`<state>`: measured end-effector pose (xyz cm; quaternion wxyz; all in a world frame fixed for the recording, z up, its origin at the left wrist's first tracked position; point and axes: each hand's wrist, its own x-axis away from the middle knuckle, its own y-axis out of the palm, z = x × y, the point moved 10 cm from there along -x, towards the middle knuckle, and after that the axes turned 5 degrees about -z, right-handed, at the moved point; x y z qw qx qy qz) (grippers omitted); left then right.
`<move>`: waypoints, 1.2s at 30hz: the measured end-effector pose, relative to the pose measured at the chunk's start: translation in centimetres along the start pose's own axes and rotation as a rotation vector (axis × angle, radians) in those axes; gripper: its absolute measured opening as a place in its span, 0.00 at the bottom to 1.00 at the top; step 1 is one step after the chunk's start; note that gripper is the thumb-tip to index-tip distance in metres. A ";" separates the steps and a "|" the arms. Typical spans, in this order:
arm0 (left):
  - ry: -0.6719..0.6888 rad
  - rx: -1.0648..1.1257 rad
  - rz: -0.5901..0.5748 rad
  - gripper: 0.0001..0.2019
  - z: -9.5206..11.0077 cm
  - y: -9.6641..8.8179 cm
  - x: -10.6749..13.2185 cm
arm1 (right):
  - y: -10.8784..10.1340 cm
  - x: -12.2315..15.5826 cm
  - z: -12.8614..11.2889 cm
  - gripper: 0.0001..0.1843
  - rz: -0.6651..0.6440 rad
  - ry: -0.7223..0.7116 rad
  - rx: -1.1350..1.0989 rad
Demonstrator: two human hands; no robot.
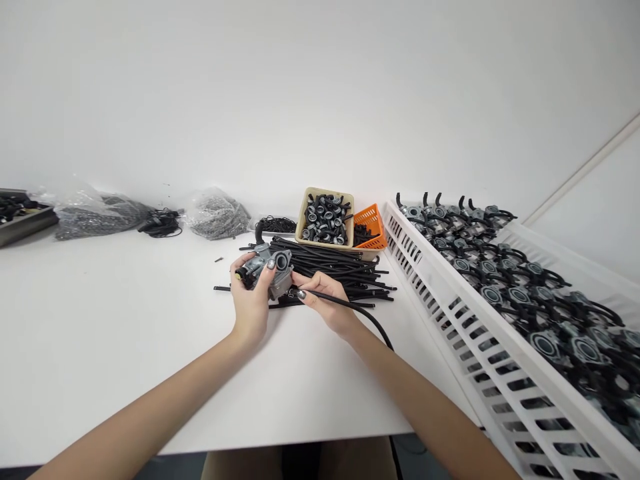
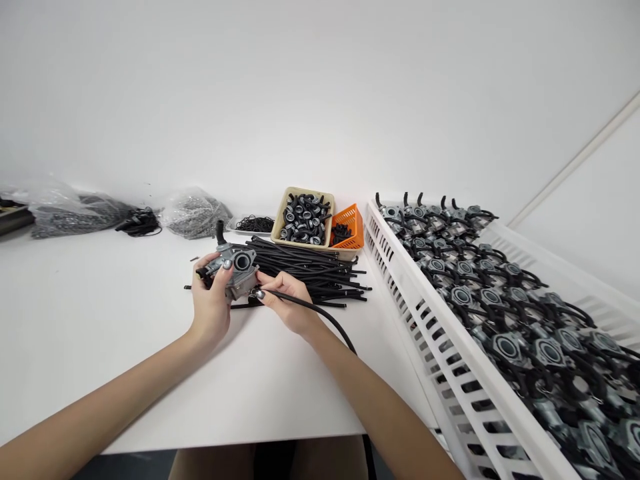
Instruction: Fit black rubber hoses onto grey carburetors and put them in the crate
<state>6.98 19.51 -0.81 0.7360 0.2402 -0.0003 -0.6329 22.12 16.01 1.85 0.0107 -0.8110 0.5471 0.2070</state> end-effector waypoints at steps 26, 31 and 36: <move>-0.176 0.118 0.010 0.25 -0.5 1.4 0.9 | -3.5 0.3 1.2 0.21 0.332 0.001 0.086; -0.248 0.197 -0.045 0.25 -0.6 2.5 1.7 | -3.9 0.5 1.3 0.32 0.373 -0.012 0.114; -0.272 0.226 -0.122 0.24 -0.9 2.9 1.3 | -3.1 0.3 0.9 0.34 0.298 -0.048 0.180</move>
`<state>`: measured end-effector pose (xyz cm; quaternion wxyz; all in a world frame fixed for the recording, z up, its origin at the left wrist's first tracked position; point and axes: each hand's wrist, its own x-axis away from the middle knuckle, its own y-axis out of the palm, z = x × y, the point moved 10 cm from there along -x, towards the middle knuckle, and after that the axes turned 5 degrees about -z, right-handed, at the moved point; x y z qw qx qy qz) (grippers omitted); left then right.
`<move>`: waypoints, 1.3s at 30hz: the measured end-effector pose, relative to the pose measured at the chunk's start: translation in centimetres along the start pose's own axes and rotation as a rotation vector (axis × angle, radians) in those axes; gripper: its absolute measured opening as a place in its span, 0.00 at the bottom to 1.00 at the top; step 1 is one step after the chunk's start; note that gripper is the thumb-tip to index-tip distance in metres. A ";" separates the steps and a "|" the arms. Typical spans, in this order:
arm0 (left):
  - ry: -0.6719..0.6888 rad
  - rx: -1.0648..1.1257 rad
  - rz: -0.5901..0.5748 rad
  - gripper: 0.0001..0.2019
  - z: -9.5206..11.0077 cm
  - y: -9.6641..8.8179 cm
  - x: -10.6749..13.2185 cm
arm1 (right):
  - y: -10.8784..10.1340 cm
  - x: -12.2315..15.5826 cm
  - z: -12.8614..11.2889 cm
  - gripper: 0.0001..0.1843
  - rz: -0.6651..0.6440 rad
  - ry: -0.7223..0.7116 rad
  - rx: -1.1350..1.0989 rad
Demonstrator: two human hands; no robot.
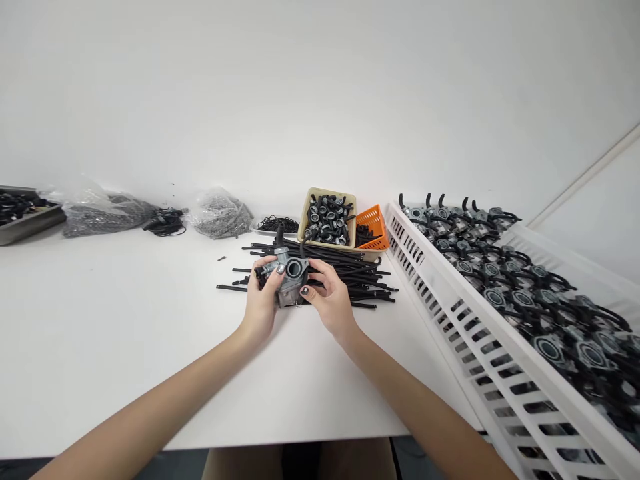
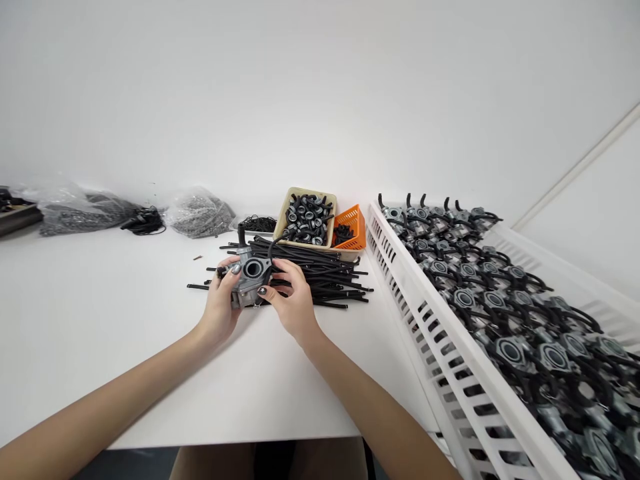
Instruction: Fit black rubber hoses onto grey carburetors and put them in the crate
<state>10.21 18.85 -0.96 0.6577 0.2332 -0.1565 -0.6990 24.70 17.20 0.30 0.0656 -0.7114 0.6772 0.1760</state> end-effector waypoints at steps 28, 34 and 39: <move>-0.639 0.272 -0.225 0.19 -3.9 2.9 1.7 | 3.8 1.0 -1.8 0.65 -0.405 0.003 -0.116; -0.634 0.269 -0.247 0.20 -4.2 2.6 1.4 | 2.9 0.2 -1.2 0.67 -0.347 0.024 -0.136; -0.456 0.230 -0.271 0.17 -3.1 2.3 -0.2 | 0.4 -0.8 -0.4 0.56 -0.169 0.017 -0.106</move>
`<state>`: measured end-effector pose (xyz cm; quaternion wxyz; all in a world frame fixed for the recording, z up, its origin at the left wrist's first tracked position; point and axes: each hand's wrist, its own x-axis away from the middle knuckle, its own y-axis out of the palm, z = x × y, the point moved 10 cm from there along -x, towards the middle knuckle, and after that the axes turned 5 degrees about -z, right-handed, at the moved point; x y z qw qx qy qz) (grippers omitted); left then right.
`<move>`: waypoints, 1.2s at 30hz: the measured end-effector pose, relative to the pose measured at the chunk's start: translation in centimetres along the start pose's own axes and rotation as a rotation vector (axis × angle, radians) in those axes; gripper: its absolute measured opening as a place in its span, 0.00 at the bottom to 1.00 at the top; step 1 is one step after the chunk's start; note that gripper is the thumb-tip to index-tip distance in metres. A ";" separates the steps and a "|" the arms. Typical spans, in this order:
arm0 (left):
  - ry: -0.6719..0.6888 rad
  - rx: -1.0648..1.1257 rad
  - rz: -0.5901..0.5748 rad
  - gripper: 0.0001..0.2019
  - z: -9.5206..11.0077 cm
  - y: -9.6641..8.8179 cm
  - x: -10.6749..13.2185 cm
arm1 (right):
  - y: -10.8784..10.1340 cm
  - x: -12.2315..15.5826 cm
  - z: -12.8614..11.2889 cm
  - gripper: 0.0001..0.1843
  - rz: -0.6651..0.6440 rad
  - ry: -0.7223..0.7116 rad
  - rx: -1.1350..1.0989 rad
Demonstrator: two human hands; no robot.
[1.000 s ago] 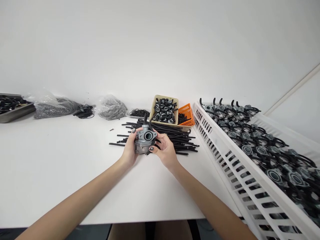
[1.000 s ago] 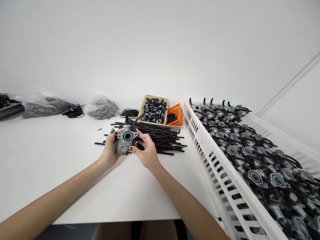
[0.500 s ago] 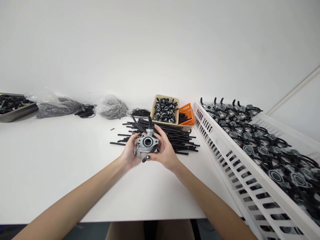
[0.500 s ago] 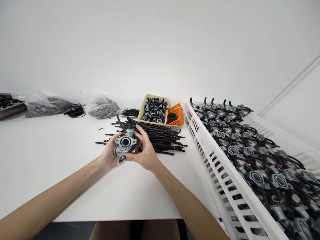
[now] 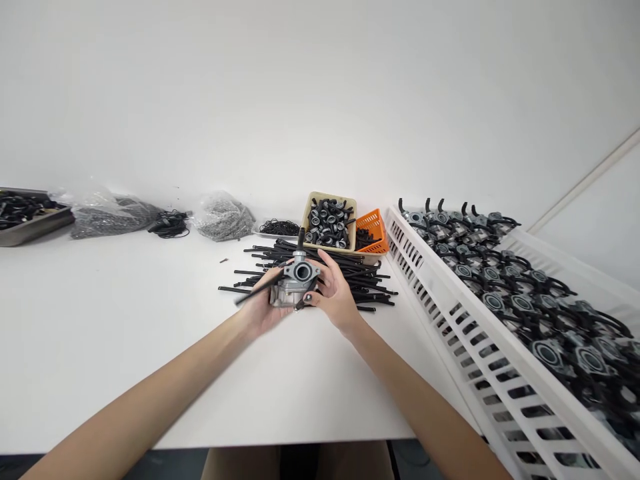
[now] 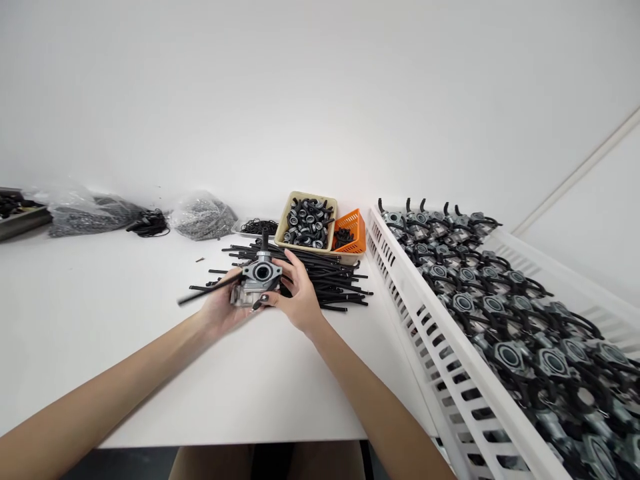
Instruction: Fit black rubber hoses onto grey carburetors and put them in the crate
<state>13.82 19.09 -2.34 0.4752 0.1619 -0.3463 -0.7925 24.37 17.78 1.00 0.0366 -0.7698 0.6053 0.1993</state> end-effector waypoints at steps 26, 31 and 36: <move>0.598 -0.745 0.391 0.21 6.6 -2.0 2.0 | 0.8 1.1 -0.6 0.13 0.045 -0.096 0.236; 0.553 -0.659 0.365 0.21 5.9 -2.0 1.9 | 0.6 0.9 -0.3 0.17 0.044 -0.091 0.152; 0.541 -0.634 0.373 0.21 5.6 -1.9 2.2 | 0.3 0.8 0.1 0.15 0.023 -0.093 0.220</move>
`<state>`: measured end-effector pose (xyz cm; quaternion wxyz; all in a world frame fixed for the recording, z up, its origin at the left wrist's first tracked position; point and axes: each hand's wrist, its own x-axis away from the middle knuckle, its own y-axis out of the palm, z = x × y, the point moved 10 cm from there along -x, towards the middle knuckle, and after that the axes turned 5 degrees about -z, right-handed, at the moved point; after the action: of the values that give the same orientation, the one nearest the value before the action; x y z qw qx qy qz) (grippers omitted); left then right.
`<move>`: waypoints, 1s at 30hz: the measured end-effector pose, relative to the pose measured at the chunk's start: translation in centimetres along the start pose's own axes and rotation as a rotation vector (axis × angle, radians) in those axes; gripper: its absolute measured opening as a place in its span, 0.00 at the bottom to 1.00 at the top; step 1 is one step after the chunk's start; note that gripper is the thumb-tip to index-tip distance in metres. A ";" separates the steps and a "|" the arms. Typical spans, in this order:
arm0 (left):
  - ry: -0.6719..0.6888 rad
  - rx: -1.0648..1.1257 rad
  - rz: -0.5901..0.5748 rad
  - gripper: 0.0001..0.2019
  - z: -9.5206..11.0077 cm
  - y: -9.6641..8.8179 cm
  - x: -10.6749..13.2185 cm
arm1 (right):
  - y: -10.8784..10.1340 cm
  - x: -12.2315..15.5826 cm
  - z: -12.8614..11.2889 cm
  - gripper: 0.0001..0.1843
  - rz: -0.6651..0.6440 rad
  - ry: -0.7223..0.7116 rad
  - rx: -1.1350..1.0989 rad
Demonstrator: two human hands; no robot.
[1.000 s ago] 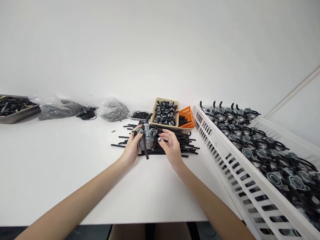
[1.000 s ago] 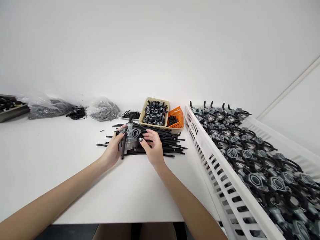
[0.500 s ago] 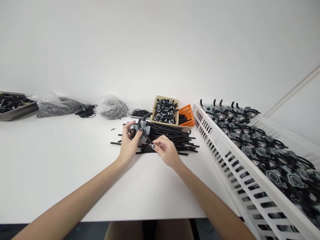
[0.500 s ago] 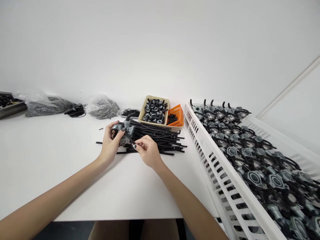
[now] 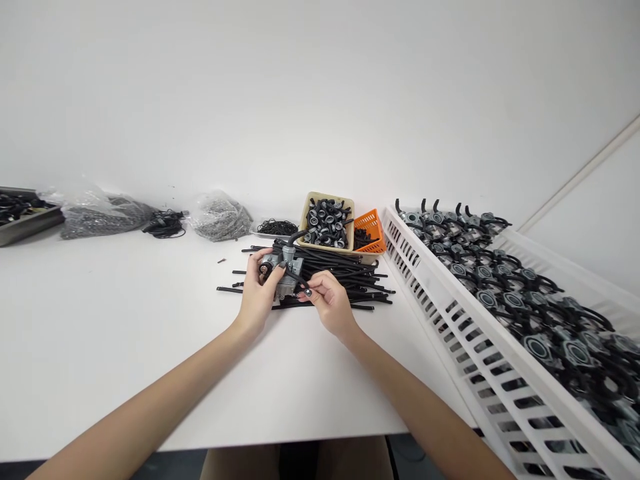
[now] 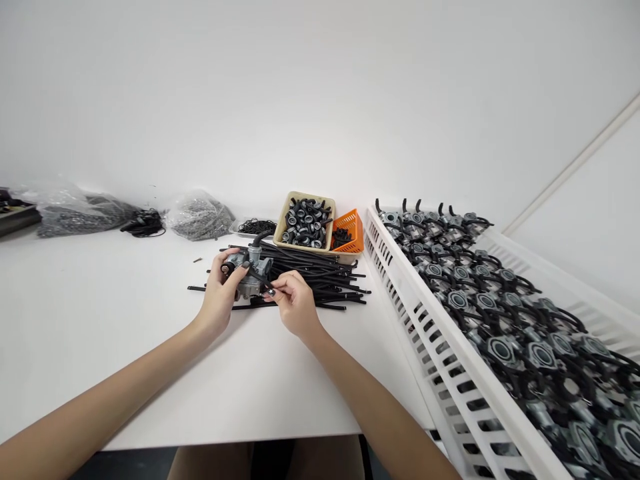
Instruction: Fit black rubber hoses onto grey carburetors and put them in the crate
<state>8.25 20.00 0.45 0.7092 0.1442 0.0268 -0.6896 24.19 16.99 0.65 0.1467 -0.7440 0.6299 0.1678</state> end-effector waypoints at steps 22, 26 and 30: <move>-0.093 0.075 -0.005 0.21 -1.8 0.2 0.2 | 0.5 0.8 -3.3 0.08 -0.027 -0.289 0.582; -0.120 0.091 -0.006 0.22 -2.1 0.3 0.3 | 0.5 0.8 -3.1 0.09 -0.036 -0.317 0.620; -0.110 0.095 0.012 0.23 -2.0 0.2 0.3 | 1.1 0.9 -2.9 0.10 -0.062 -0.309 0.663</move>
<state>8.79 20.17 -1.50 0.7063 0.1396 -0.0459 -0.6925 23.41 14.71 2.88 0.4781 -0.6407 0.5977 0.0604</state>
